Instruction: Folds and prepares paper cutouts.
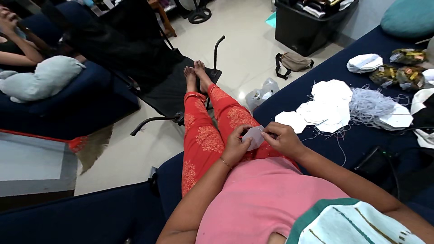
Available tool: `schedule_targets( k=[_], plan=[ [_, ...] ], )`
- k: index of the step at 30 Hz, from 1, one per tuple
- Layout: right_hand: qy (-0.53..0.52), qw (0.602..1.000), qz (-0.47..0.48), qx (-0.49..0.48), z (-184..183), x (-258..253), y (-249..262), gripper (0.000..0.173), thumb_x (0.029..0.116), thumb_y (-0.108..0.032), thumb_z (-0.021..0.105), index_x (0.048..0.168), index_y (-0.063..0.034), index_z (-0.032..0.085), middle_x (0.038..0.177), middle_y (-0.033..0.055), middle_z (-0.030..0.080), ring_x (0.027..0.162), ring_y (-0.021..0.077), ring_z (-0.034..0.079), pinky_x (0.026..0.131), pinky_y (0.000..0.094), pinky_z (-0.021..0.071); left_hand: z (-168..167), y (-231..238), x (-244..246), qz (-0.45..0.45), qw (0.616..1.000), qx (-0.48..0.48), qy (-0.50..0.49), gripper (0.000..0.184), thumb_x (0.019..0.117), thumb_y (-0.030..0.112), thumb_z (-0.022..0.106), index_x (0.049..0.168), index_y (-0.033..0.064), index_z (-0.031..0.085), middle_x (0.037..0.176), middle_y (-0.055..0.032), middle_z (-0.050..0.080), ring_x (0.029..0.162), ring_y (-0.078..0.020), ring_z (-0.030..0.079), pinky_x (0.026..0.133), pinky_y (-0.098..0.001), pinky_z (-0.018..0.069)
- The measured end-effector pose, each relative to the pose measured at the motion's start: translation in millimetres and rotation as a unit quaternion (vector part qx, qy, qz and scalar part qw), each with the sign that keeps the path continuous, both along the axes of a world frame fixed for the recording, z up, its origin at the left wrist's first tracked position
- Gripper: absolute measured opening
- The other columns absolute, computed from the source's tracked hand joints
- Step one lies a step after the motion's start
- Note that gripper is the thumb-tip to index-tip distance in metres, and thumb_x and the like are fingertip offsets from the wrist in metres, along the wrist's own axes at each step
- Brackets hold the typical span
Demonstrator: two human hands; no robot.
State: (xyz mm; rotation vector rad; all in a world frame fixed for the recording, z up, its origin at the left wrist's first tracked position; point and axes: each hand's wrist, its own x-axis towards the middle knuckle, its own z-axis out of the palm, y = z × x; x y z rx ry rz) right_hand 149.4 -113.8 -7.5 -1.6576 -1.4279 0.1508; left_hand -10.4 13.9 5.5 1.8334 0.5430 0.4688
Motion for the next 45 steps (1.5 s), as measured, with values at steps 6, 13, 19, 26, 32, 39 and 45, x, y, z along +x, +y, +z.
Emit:
schedule_targets(
  k=[6, 13, 19, 26, 32, 39, 45],
  plan=[
    [-0.014, 1.000, 0.004, -0.001, 2.5, -2.1, 0.2, 0.024, 0.0968, -0.017, 0.059, 0.089, -0.0001, 0.074, 0.079, 0.0112, 0.068, 0.067, 0.0188, 0.064, 0.063, 0.0333, 0.0544, 0.5, -0.6, 0.1, -0.004, 1.000, 0.002, 0.003, 0.034, 0.0927, -0.001, 0.062, 0.125, -0.0091, 0.061, 0.115, -0.0193, 0.067, 0.102, -0.0159, 0.068, 0.091, -0.0295, 0.0569],
    [-0.019, 1.000, 0.002, 0.000, 0.8, -1.8, 1.7, 0.024, 0.0969, -0.017, 0.059, 0.088, -0.0009, 0.074, 0.080, 0.0106, 0.068, 0.068, 0.0181, 0.064, 0.063, 0.0328, 0.0543, 2.8, -2.5, 0.2, -0.006, 1.000, -0.007, 0.004, 0.033, 0.0928, -0.002, 0.061, 0.125, -0.0085, 0.062, 0.115, -0.0179, 0.068, 0.100, -0.0136, 0.068, 0.088, -0.0280, 0.0577],
    [-0.027, 1.000, 0.007, -0.011, 2.3, -3.7, 1.5, 0.023, 0.0960, -0.016, 0.060, 0.088, 0.0000, 0.074, 0.080, 0.0119, 0.068, 0.068, 0.0206, 0.065, 0.063, 0.0358, 0.0552, 2.0, -3.3, 0.6, -0.003, 1.000, 0.000, -0.001, 0.033, 0.0918, -0.002, 0.062, 0.124, -0.0089, 0.062, 0.113, -0.0184, 0.068, 0.100, -0.0142, 0.068, 0.088, -0.0282, 0.0574],
    [-0.036, 0.999, 0.018, -0.013, 3.4, -4.1, 1.4, 0.023, 0.0960, -0.016, 0.060, 0.087, -0.0001, 0.074, 0.081, 0.0126, 0.069, 0.069, 0.0224, 0.066, 0.063, 0.0377, 0.0558, 1.8, -3.0, 0.6, -0.014, 1.000, 0.013, -0.004, 0.035, 0.0919, -0.002, 0.061, 0.126, -0.0091, 0.061, 0.114, -0.0185, 0.068, 0.100, -0.0140, 0.068, 0.089, -0.0280, 0.0569],
    [-0.036, 0.999, 0.008, -0.019, 4.6, -3.4, 1.2, 0.023, 0.0967, -0.017, 0.060, 0.089, -0.0002, 0.074, 0.081, 0.0123, 0.069, 0.069, 0.0224, 0.067, 0.064, 0.0385, 0.0563, 0.0, -2.7, 0.5, -0.018, 1.000, 0.025, 0.002, 0.036, 0.0924, -0.001, 0.061, 0.127, -0.0085, 0.061, 0.113, -0.0188, 0.068, 0.100, -0.0150, 0.068, 0.089, -0.0289, 0.0568],
    [-0.044, 0.999, -0.003, -0.026, 5.0, -3.1, 0.6, 0.024, 0.0969, -0.016, 0.059, 0.090, 0.0001, 0.075, 0.080, 0.0124, 0.070, 0.069, 0.0232, 0.067, 0.064, 0.0402, 0.0561, 5.5, -4.9, 0.2, -0.052, 0.996, 0.064, 0.021, 0.043, 0.0946, 0.002, 0.059, 0.137, -0.0078, 0.057, 0.115, -0.0206, 0.067, 0.100, -0.0182, 0.067, 0.090, -0.0305, 0.0551],
    [-0.039, 0.999, -0.004, -0.025, 7.0, -3.7, -2.2, 0.022, 0.0964, -0.015, 0.060, 0.089, 0.0002, 0.074, 0.081, 0.0127, 0.070, 0.068, 0.0232, 0.066, 0.064, 0.0399, 0.0559, 5.0, -5.6, -0.2, -0.099, 0.989, 0.108, -0.009, 0.037, 0.0946, -0.001, 0.056, 0.130, -0.0075, 0.064, 0.116, -0.0225, 0.067, 0.105, -0.0207, 0.067, 0.095, -0.0316, 0.0541]
  ],
)
